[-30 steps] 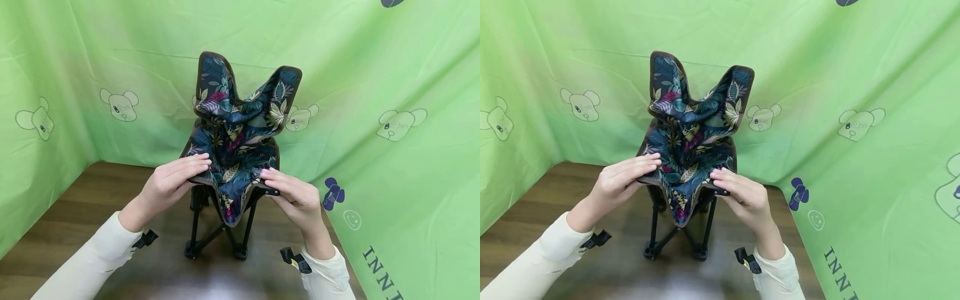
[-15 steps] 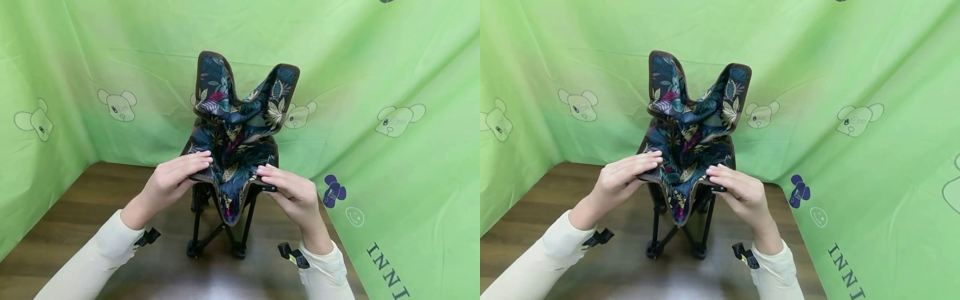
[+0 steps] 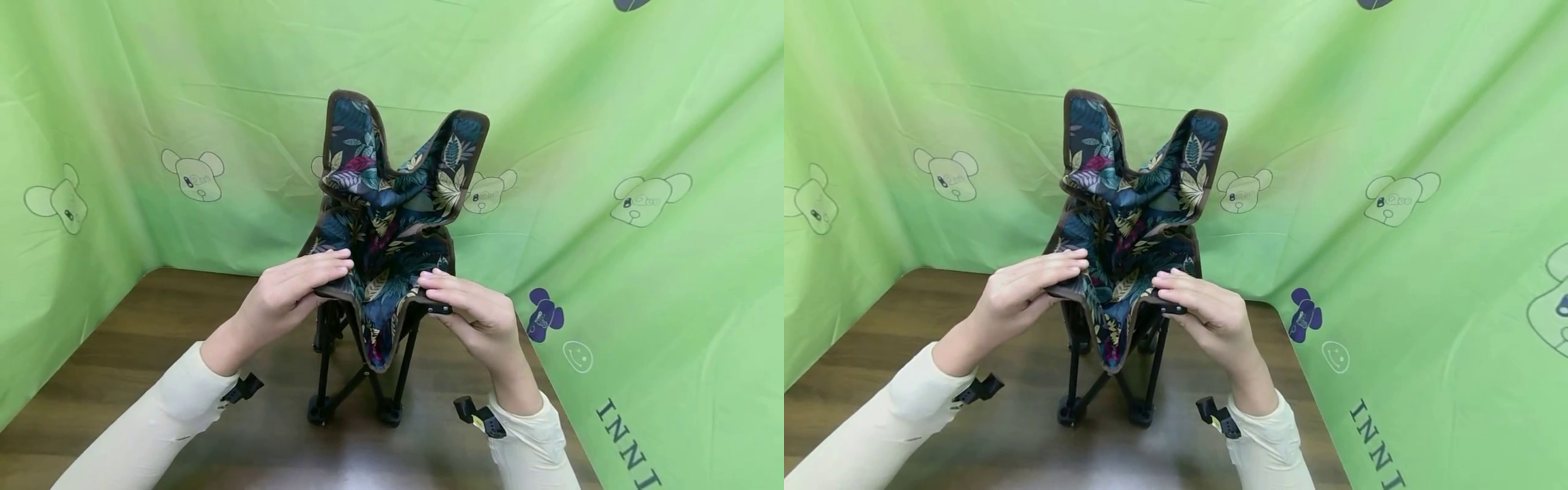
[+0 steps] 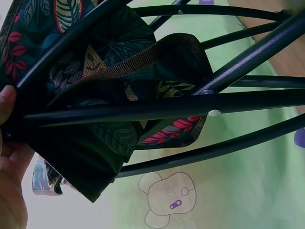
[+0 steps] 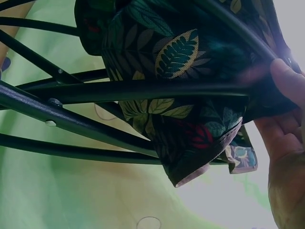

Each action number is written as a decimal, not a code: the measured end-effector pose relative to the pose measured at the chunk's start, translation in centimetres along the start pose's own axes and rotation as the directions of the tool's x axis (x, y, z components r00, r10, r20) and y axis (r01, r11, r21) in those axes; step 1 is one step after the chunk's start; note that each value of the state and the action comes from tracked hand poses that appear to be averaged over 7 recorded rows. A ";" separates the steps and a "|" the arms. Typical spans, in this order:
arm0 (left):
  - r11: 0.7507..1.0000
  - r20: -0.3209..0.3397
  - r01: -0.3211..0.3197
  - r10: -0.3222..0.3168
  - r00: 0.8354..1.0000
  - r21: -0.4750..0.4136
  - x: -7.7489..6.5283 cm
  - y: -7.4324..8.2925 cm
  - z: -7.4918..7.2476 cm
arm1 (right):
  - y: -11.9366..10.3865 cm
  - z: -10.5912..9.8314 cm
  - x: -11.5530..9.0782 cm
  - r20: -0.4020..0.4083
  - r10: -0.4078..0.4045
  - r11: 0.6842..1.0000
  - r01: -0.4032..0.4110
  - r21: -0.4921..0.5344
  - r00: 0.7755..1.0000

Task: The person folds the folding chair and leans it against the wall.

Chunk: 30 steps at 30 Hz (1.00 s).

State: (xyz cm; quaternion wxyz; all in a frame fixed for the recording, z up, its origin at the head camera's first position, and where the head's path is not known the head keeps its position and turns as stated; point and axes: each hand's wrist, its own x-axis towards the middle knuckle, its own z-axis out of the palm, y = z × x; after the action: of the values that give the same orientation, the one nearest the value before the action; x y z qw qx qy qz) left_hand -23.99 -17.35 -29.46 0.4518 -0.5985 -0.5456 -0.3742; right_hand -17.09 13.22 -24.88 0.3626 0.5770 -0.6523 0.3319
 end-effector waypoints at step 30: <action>1.000 0.024 0.010 -0.010 1.000 -0.018 1.0 -1.1 -0.5 | 0.5 1.0 2.2 0.040 0.000 0.998 0.002 -0.057 0.999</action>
State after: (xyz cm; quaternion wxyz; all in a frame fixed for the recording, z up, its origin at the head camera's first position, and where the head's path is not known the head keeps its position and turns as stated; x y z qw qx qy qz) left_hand -24.94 -17.48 -28.24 0.4378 -0.6042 -0.5508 -0.3741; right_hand -17.86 11.29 -23.50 0.3659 0.5733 -0.6683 0.3013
